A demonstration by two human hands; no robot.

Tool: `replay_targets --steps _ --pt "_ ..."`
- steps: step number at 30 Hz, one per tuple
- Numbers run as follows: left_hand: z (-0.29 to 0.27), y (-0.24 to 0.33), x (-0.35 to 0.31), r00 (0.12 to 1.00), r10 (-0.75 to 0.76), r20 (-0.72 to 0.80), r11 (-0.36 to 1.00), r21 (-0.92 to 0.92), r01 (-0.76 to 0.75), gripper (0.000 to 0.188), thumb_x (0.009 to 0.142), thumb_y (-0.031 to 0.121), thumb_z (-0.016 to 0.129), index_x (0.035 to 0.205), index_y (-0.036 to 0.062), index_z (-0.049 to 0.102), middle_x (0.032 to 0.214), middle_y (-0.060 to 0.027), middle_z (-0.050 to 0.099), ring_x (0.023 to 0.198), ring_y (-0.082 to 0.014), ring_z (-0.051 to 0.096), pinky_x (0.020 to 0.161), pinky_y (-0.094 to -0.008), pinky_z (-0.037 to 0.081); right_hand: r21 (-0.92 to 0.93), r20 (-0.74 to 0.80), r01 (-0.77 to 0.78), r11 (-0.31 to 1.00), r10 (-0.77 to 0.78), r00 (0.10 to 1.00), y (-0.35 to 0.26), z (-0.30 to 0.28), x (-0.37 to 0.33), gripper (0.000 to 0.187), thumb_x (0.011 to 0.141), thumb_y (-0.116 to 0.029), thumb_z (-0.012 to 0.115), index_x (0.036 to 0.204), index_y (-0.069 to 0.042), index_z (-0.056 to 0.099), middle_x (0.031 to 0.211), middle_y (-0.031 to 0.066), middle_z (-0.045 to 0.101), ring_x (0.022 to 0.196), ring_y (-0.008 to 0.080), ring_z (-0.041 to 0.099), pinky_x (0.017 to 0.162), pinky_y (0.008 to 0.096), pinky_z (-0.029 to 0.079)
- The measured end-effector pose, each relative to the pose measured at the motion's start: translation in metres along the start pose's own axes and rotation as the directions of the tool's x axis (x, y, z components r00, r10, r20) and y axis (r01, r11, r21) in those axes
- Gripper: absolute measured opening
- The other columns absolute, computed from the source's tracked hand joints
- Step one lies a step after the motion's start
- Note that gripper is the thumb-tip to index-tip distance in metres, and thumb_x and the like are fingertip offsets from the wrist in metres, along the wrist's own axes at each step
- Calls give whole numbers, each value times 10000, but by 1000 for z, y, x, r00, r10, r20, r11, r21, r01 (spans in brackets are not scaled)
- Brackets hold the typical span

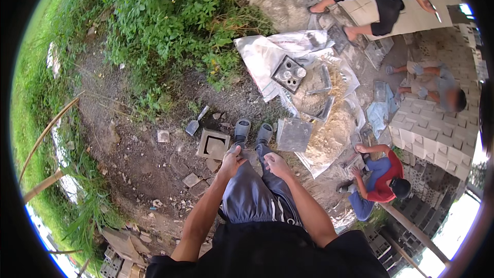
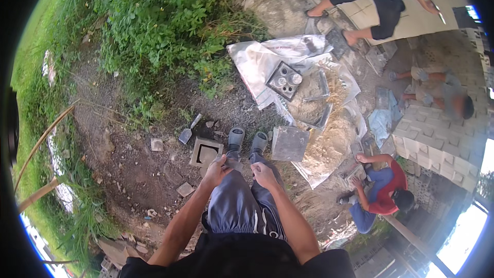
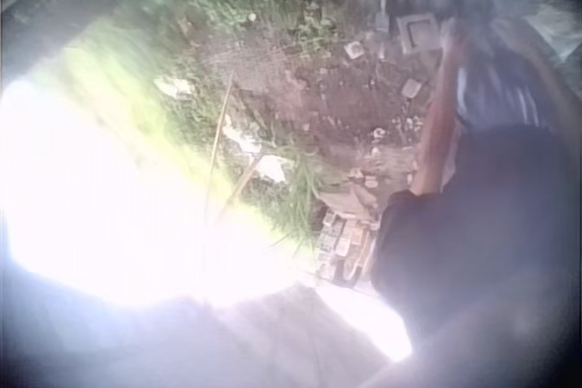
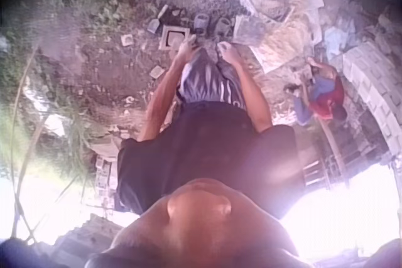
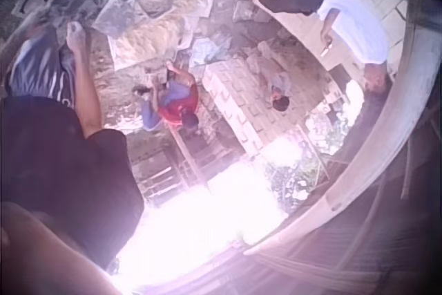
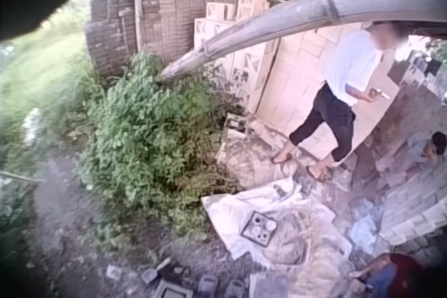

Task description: The person cleans and clears debris from a metal mold containing cylindrical forms, then fits a large L-shaped frame over it and clears sand from the base area using their hands and a small scraper tool.

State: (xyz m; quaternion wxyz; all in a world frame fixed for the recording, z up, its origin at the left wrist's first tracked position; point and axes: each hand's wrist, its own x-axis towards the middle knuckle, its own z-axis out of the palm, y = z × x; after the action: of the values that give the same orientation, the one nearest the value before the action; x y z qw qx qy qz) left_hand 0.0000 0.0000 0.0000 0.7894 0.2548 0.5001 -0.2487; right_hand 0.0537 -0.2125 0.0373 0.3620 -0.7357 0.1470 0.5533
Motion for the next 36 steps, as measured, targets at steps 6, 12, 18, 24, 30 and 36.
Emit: replay_targets --steps 6,12,18,24,30,36 --pt "4 34 4 986 123 -112 982 -132 -137 259 967 304 580 1100 87 537 1009 -23 617 961 -161 605 881 -373 497 326 148 116 938 -172 974 -55 15 28 437 991 -430 487 1227 -64 529 975 28 610 758 114 627 643 262 498" --pt "9 59 9 975 201 -91 978 70 -195 287 923 293 656 1081 77 551 987 -30 612 908 -150 615 791 -325 525 262 144 197 945 -240 960 -87 9 40 401 951 -329 604 1237 -55 542 889 16 612 756 97 612 631 233 480" --pt "62 82 43 925 367 -94 901 281 -329 507 898 205 690 1315 93 425 1053 -47 584 900 -135 593 761 -303 522 197 -138 335 921 -312 940 -88 -9 74 436 887 -234 698 1222 13 568 906 52 648 776 89 594 658 249 483" --pt "131 118 120 873 465 150 775 407 -483 598 874 132 714 1373 96 386 1042 -44 603 896 -125 593 760 -273 492 607 -228 315 730 -219 949 -86 -58 125 494 885 -190 698 1287 28 512 965 38 638 803 91 582 674 255 467" --pt "207 131 196 878 427 218 663 585 -468 425 870 143 719 1220 -1 525 980 -66 636 896 -107 597 783 -262 480 778 -214 295 555 -208 955 -65 -112 188 498 888 -218 698 1298 -18 498 1028 60 640 884 101 576 663 256 454" --pt "247 155 322 928 144 343 499 784 -368 373 868 191 718 1148 5 556 987 -76 658 905 -125 620 806 -263 482 684 -364 383 620 -165 917 -58 -167 283 468 887 -231 700 1270 -17 537 955 85 649 800 112 595 708 272 480"
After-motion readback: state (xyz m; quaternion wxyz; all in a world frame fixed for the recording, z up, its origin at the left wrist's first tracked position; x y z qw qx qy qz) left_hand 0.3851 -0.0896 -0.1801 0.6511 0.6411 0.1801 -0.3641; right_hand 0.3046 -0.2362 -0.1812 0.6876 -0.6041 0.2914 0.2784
